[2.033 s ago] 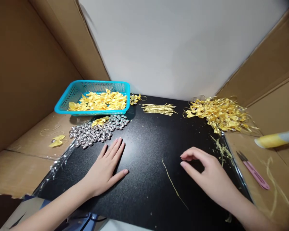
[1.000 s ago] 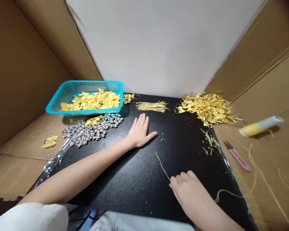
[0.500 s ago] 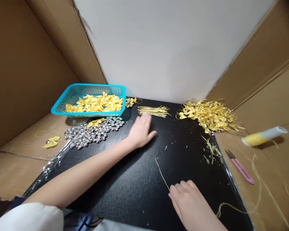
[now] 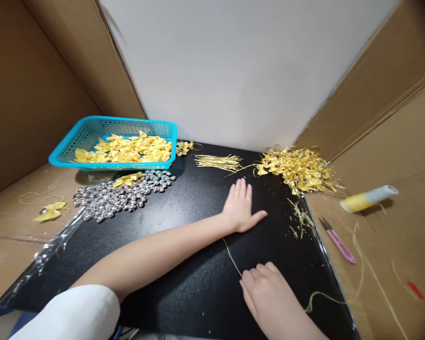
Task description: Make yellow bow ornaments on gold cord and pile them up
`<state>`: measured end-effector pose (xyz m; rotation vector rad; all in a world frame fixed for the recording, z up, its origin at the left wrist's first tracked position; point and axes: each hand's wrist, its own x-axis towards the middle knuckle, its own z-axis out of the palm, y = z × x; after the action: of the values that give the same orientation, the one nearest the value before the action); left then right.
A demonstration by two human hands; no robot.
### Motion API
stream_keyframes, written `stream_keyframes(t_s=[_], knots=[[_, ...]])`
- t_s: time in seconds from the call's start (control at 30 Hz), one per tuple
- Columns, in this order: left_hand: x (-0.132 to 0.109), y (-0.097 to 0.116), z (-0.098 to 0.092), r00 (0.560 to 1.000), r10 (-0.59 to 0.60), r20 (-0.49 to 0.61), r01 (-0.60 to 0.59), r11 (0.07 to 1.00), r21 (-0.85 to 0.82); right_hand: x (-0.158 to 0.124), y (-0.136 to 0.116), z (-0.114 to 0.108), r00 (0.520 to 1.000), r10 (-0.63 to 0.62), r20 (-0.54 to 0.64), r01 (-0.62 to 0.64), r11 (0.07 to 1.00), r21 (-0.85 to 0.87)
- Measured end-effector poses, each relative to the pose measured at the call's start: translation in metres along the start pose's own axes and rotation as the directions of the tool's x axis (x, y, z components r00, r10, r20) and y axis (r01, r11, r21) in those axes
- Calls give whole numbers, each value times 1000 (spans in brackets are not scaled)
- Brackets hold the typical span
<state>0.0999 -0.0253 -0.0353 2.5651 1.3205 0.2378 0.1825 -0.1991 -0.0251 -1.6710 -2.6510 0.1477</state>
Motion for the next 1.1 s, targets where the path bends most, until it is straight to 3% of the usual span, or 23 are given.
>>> stream_keyframes(t_s=[0.17,0.3,0.33,0.37,0.4,0.47,0.57,0.67,0.73,0.8,0.87,0.93,1.03,1.1], knots=[[4,43,16,972,230,47,-226,971,-85,1,-1,-2,1000,23,10,-23,999,-26],[13,41,7,860,510,10,-500,846,-184,1,-1,-1,1000,22,3,-22,999,-27],[16,35,3,851,525,-32,-521,835,-174,1,-1,-1,1000,20,-1,-20,999,-24],[19,27,-3,870,486,-80,-492,860,-135,1,-1,-2,1000,18,-7,-18,1000,-19],[22,16,-8,916,379,-130,-391,917,-77,0,-1,-2,1000,14,-15,-14,1000,-11],[29,-12,-19,953,249,-170,-258,966,-31,-1,-1,-1,999,6,-37,-5,1000,14],[34,-60,-32,948,288,-134,-290,957,10,-3,0,1,997,8,-79,-4,999,48],[27,-103,-42,923,385,17,-384,919,92,-3,1,4,995,0,-97,5,999,54],[19,-121,-48,939,343,16,-341,926,165,-2,2,5,996,-16,-93,21,999,49],[12,-127,-51,952,304,-42,-289,933,214,-1,3,5,996,-24,-81,28,998,51],[10,-118,-49,937,348,-32,-335,922,195,0,2,4,998,-15,-61,18,998,56],[14,-99,-41,903,426,63,-430,893,130,1,1,1,999,1,-34,1,998,58],[25,-59,-22,931,347,109,-357,929,95,0,-1,-2,1000,13,0,-13,998,57],[29,-30,-10,907,399,132,-407,913,39,-1,-2,-3,1000,11,10,-12,998,66]])
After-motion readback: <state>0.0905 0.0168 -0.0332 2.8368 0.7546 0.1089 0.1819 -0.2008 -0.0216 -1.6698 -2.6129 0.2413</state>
